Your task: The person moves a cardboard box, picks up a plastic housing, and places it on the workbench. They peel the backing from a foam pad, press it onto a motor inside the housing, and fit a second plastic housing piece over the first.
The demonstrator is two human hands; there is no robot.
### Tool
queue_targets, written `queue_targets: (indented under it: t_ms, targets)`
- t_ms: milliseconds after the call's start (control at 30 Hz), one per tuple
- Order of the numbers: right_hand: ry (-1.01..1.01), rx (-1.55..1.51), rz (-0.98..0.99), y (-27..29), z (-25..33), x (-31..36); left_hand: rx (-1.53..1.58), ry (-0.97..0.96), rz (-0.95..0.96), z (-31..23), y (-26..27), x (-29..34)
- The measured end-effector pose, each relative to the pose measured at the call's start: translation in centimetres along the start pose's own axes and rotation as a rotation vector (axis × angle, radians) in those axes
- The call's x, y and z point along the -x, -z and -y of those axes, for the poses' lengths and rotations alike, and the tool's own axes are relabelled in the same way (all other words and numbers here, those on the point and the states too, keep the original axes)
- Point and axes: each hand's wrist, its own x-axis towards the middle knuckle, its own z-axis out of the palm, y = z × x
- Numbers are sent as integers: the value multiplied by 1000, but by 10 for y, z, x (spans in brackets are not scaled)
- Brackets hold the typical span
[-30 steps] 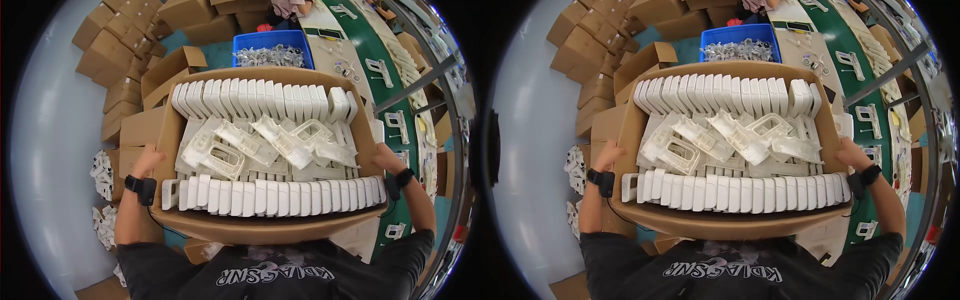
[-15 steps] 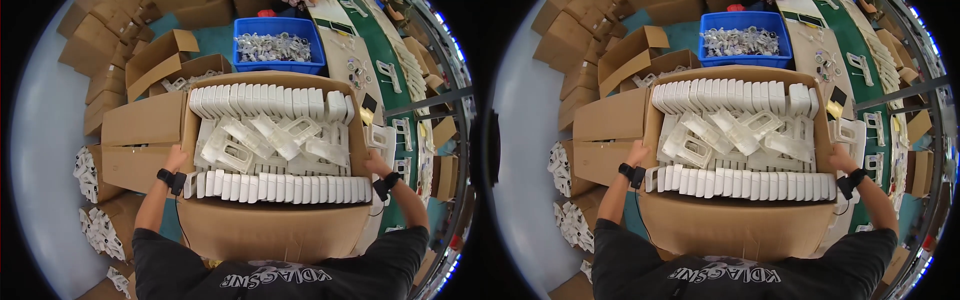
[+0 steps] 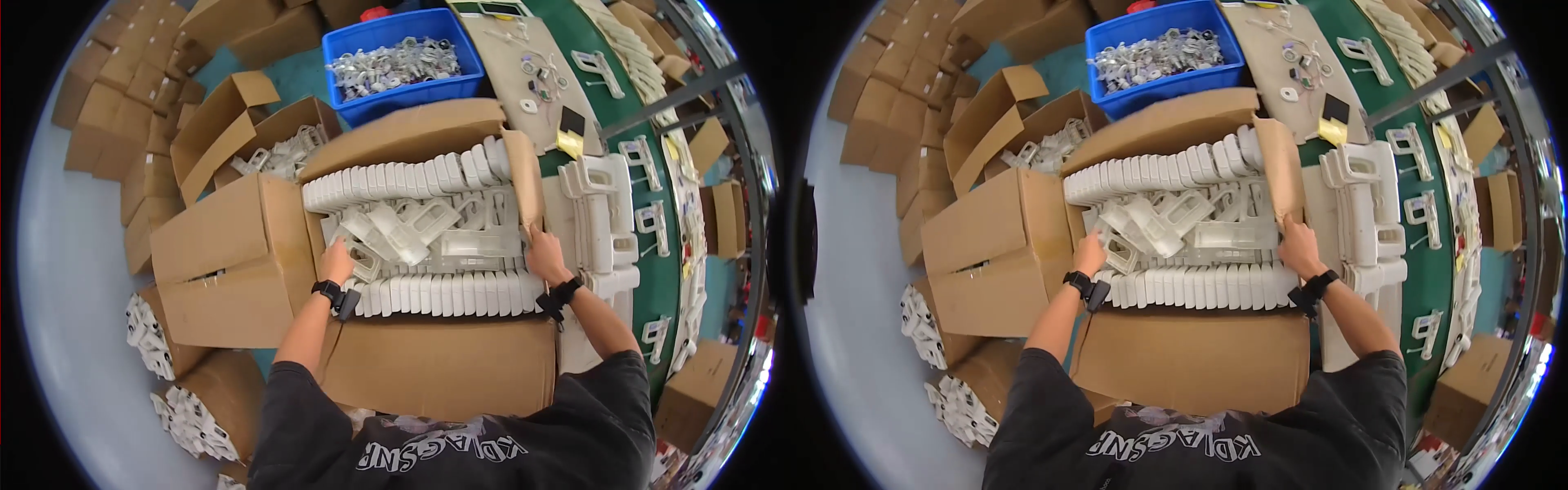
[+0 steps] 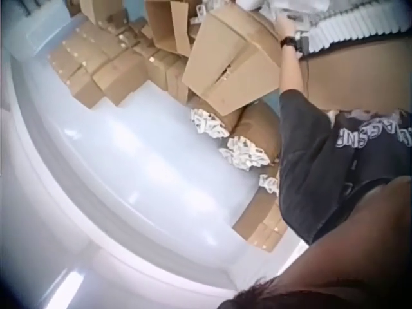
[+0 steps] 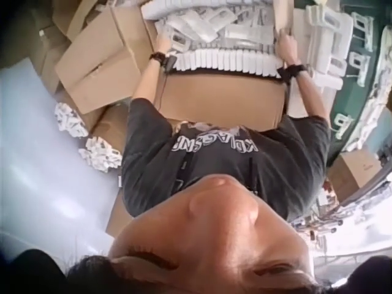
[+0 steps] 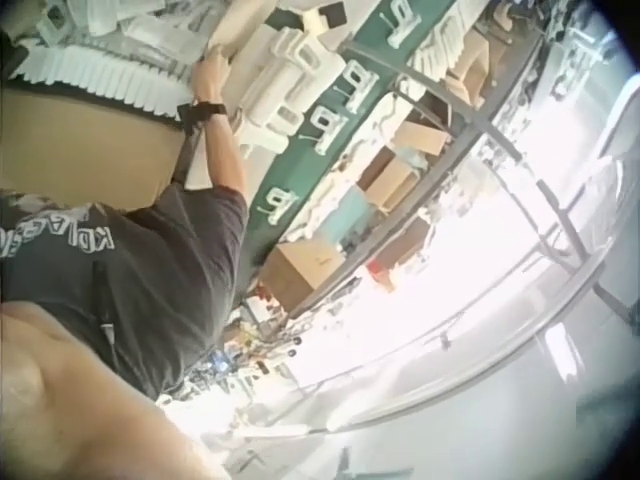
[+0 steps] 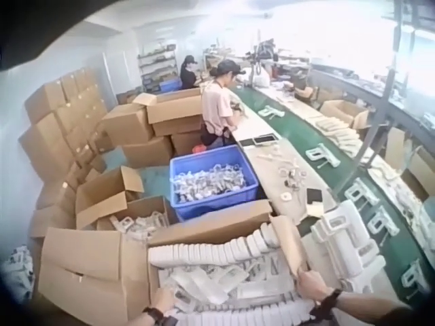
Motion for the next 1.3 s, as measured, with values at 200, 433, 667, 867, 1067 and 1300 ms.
queue_targets:
  t_ms: [200,433,667,867,1067,1300]
  targets:
    - [-106,-7,-48,-8,-10,15,138,-232,-97,-43,-4,-72]
    - [-90,6,-52,-35,6,4,97,160,-405,28,15,-141]
    - [-175,-138,-106,-8,-2,-9,154,687,-64,38,-69,-32]
    - [-171,-37,-206,-3,25,-71,152,732,-122,81,-85,-55]
    - [-224,58,-285,-33,25,-80,229,664,-270,114,-79,-63]
    - [-280,17,-211,-16,21,-87,229,441,-222,108,-68,-20]
